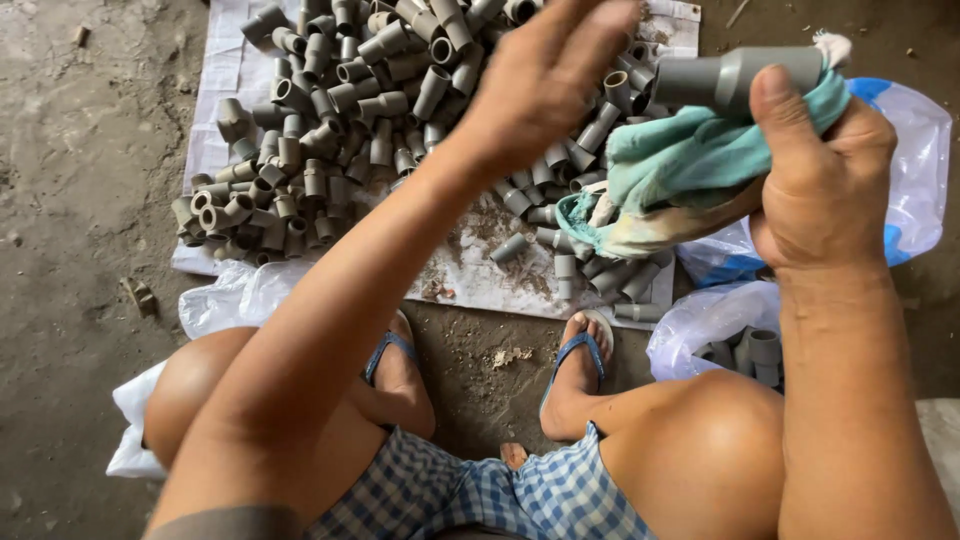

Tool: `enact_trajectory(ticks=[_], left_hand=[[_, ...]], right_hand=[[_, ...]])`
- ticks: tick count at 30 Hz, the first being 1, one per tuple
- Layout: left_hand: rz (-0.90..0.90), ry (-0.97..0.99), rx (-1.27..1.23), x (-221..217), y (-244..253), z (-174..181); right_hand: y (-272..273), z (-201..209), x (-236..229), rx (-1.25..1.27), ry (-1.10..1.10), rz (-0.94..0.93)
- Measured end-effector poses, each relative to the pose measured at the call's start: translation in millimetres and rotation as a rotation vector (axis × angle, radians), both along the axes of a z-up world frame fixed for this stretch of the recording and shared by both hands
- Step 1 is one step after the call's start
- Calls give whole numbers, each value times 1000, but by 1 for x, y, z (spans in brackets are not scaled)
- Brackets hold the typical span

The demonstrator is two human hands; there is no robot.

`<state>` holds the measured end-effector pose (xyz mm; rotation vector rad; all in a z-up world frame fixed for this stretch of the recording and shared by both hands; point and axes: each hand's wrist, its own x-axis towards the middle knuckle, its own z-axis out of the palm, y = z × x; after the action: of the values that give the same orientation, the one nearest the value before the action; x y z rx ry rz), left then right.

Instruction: The person sits on the floor and wipes small gray metal pipe fittings with a cloth, picking each piece from a pile on a white sheet and placing it into a plastic bag. The person handles the parts one at a time, wiping them thoroughly before moving to the next.

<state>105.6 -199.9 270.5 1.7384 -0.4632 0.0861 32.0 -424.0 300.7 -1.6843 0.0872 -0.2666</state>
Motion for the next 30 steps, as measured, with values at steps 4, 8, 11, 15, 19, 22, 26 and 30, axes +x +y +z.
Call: enact_trajectory(ticks=[4, 8, 11, 15, 19, 22, 26, 30], left_hand=[[-131, -611, 119, -16, -33, 28], [238, -796, 68, -27, -26, 46], [171, -529, 289, -33, -32, 41], [-153, 111, 358, -5, -54, 12], [-227, 752, 104, -45, -33, 89], [-242, 731, 20, -45, -34, 90], [-311, 478, -117, -27, -28, 55], [-76, 92, 499, 23, -34, -99]], right_hand=[[20, 29, -15, 296, 28, 68], [25, 42, -37, -195, 240, 123], [14, 22, -34, -249, 40, 201], [4, 24, -30, -762, -427, 141], [8, 35, -49, -961, -575, 59], [16, 49, -57, -821, -585, 100], [4, 40, -52, -825, -494, 153], [-44, 16, -48, -1001, -525, -212]])
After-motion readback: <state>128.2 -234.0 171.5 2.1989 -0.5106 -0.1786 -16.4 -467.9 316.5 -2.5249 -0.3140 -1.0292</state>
